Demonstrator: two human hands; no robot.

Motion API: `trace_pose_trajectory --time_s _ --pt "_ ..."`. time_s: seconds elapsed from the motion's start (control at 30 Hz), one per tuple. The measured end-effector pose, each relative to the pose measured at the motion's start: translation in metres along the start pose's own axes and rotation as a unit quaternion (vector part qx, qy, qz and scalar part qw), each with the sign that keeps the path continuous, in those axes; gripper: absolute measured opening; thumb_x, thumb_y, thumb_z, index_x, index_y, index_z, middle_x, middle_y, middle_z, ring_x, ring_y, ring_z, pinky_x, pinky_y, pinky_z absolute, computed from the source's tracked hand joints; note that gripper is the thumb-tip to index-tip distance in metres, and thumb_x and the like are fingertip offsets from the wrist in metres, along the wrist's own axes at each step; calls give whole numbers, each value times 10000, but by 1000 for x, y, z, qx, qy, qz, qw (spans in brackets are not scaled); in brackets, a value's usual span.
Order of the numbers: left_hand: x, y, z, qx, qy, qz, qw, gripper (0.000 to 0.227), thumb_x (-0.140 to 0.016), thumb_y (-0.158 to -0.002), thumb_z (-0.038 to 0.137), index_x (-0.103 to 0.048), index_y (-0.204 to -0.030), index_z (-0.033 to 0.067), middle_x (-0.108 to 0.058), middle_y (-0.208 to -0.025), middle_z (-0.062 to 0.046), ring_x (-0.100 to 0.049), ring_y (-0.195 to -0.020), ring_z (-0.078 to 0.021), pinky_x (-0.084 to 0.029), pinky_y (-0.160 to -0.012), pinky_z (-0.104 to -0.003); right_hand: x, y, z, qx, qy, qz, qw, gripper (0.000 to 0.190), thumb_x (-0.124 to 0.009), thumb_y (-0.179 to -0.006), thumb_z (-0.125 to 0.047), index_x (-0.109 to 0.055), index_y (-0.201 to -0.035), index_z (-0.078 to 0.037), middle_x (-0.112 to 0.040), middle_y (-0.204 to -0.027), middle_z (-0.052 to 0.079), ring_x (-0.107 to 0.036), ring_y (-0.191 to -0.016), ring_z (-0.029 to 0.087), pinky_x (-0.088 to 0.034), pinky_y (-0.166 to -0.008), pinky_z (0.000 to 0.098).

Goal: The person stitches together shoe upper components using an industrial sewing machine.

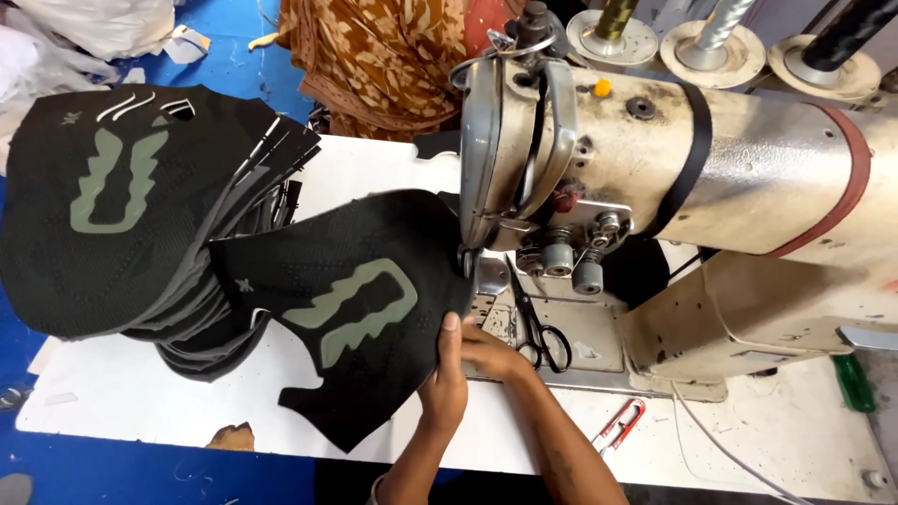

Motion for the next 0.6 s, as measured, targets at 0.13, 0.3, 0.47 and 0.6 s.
trace_pose_trajectory --time_s 0.13,0.3,0.47,0.6 --pt "-8 -1 -10 68 -59 -45 995 435 -509 -1080 294 -697 -1203 -79 -766 -1129 -209 -718 -1045 -252 -552 -933 -335 11 -5 32 -4 -43 5 999 556 -654 -908 -418 -673 -1195 59 -712 -1155 168 -663 -1080 291 -537 -957 401" --pt "-13 44 49 -107 -246 -186 945 559 -515 -1077 304 -513 -1471 -92 -563 -1457 -295 -545 -1361 -421 -399 -1140 -475 1 -5 54 33 -51 -104 993 614 -721 -871 -462 -718 -1172 73 -743 -1154 205 -719 -1040 354 -611 -921 478" --pt "38 79 101 -223 -346 -127 902 493 -695 -947 272 -595 -1330 -22 -601 -1364 -271 -570 -1302 -412 -463 -1108 -466 -55 44 -90 163 -235 -266 921 1066 -910 -798 -461 -348 -1591 -25 -479 -1545 196 -481 -1446 336 -375 -1266 532" --pt "101 35 132 -171 -440 -22 881 595 -728 -880 270 -546 -1378 -1 -649 -1296 -247 -617 -1210 -405 -484 -1019 -477 -74 49 -115 165 -288 -257 907 1214 -930 -746 -496 -276 -1642 -3 -418 -1618 208 -415 -1508 350 -301 -1290 533"
Point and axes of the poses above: each hand's wrist, its own y-axis away from the middle knuckle, its own x-axis out of the back of the hand, z = x × y, the point moved 9 cm from there along -y, towards the middle knuckle
